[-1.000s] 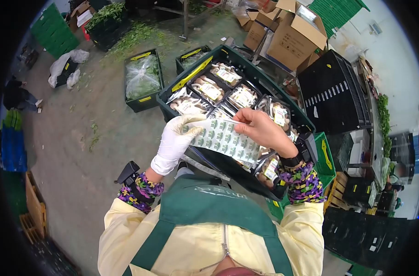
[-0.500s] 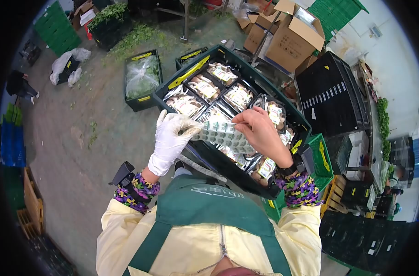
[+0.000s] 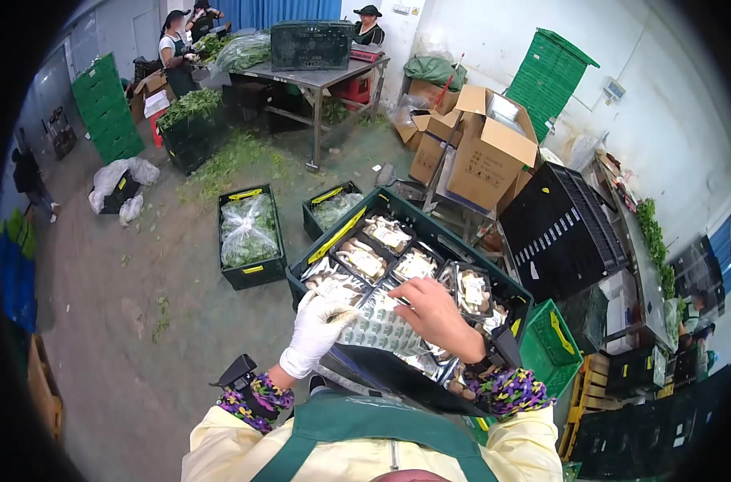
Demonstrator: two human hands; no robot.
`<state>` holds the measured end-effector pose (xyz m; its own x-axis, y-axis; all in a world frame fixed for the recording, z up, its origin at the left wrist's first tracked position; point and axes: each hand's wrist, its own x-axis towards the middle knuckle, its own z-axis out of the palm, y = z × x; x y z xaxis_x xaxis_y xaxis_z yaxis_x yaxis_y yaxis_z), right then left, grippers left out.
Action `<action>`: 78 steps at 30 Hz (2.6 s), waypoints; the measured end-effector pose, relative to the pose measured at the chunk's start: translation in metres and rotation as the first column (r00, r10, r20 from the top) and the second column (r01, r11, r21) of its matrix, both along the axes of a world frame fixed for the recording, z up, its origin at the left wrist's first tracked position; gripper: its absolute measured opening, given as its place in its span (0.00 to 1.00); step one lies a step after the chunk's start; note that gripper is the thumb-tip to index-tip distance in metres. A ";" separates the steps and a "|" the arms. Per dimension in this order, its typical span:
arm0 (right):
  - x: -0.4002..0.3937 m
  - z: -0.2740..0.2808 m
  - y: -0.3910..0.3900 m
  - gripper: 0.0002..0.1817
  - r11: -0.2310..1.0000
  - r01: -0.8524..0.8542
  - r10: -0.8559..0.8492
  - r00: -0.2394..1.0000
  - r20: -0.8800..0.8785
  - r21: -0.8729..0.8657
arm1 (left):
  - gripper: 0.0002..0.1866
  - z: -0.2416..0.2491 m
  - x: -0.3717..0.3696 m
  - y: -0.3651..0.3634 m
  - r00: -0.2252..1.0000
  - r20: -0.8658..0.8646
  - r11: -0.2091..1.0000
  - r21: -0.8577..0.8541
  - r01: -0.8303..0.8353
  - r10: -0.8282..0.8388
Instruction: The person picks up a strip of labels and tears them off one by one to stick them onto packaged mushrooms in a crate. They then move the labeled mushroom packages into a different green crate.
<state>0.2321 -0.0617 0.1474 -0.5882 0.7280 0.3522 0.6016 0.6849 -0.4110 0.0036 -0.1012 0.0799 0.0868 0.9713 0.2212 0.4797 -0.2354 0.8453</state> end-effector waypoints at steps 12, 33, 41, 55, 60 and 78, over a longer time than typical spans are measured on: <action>-0.030 -0.026 0.002 0.09 0.959 -0.132 0.081 0.975 0.204 0.250 | 0.08 -0.012 -0.009 0.011 0.999 0.040 1.000 -0.002 -0.007 0.007; -0.020 -0.141 0.179 0.11 0.733 0.218 -0.448 0.868 -0.216 -0.644 | 0.08 -0.047 -0.093 -0.037 0.787 0.494 0.794 -0.607 0.009 0.369; -0.065 -0.188 0.202 0.16 0.756 0.523 -0.472 0.852 0.227 -0.393 | 0.07 -0.057 -0.096 -0.039 0.762 0.519 0.792 -0.610 0.012 0.387; -0.065 -0.142 0.175 0.17 0.814 0.373 -0.417 0.909 -0.001 -0.446 | 0.07 -0.061 -0.091 -0.026 0.716 0.602 0.816 -0.573 0.080 0.352; -0.068 -0.156 0.162 0.17 0.756 0.136 -0.361 0.903 -0.234 -0.641 | 0.07 -0.055 -0.087 -0.023 0.741 0.600 0.824 -0.555 0.113 0.302; -0.080 -0.170 0.140 0.09 0.808 -0.021 -0.207 0.926 -0.316 -0.589 | 0.08 -0.062 -0.087 -0.030 0.766 0.579 0.838 -0.536 0.100 0.279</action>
